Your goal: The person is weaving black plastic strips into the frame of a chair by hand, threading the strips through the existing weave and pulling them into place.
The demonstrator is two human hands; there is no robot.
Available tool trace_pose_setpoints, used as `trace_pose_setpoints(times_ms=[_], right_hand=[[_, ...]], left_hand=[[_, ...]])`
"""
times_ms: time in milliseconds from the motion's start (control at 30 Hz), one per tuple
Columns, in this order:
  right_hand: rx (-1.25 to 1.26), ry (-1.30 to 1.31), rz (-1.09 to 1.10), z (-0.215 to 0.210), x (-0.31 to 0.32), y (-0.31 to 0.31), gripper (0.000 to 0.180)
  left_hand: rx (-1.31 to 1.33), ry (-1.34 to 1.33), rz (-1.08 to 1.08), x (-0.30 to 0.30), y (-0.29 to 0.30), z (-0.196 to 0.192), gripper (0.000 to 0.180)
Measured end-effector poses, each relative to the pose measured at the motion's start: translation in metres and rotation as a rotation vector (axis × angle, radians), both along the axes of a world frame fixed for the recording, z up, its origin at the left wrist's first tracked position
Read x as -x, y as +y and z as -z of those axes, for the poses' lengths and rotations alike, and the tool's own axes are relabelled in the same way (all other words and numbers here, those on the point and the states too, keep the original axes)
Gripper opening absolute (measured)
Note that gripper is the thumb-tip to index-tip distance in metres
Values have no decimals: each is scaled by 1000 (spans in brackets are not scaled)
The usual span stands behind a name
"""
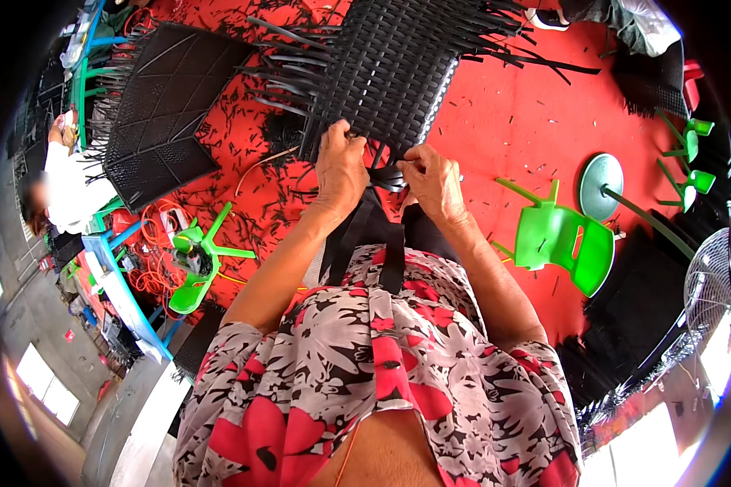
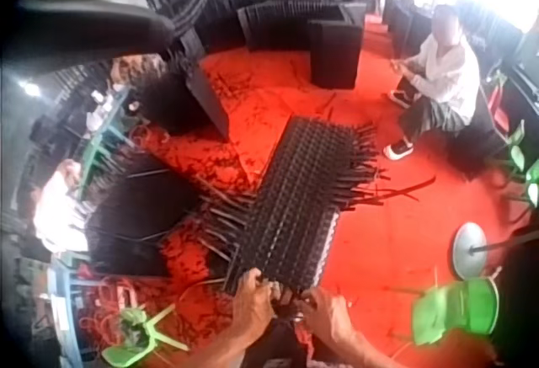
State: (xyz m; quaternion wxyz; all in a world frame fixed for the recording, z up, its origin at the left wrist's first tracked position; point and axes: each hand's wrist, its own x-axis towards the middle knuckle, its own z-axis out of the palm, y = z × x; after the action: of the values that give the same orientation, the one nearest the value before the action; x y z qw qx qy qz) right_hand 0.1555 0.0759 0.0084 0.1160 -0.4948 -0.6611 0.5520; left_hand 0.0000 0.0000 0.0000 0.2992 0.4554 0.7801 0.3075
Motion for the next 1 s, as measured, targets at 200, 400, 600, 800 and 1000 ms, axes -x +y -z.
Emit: trace_pose_setpoints(times_ms=[200,400,600,800,1000], right_hand=[[-276,-262,-231,0,14,32,12],[-383,-257,-258,20,27,30,9],[-437,-99,-192,-3,24,19,9],[-388,462,-250,5,44,15,17],[-109,99,-18,6,58,16,12]], left_hand=[[-124,583,235,-3,28,7,14],[-3,607,325,-3,23,20,12],[-238,422,190,6,10,8,5],[-302,478,163,11,2,-38,13],[-334,508,41,36,2,0,20]])
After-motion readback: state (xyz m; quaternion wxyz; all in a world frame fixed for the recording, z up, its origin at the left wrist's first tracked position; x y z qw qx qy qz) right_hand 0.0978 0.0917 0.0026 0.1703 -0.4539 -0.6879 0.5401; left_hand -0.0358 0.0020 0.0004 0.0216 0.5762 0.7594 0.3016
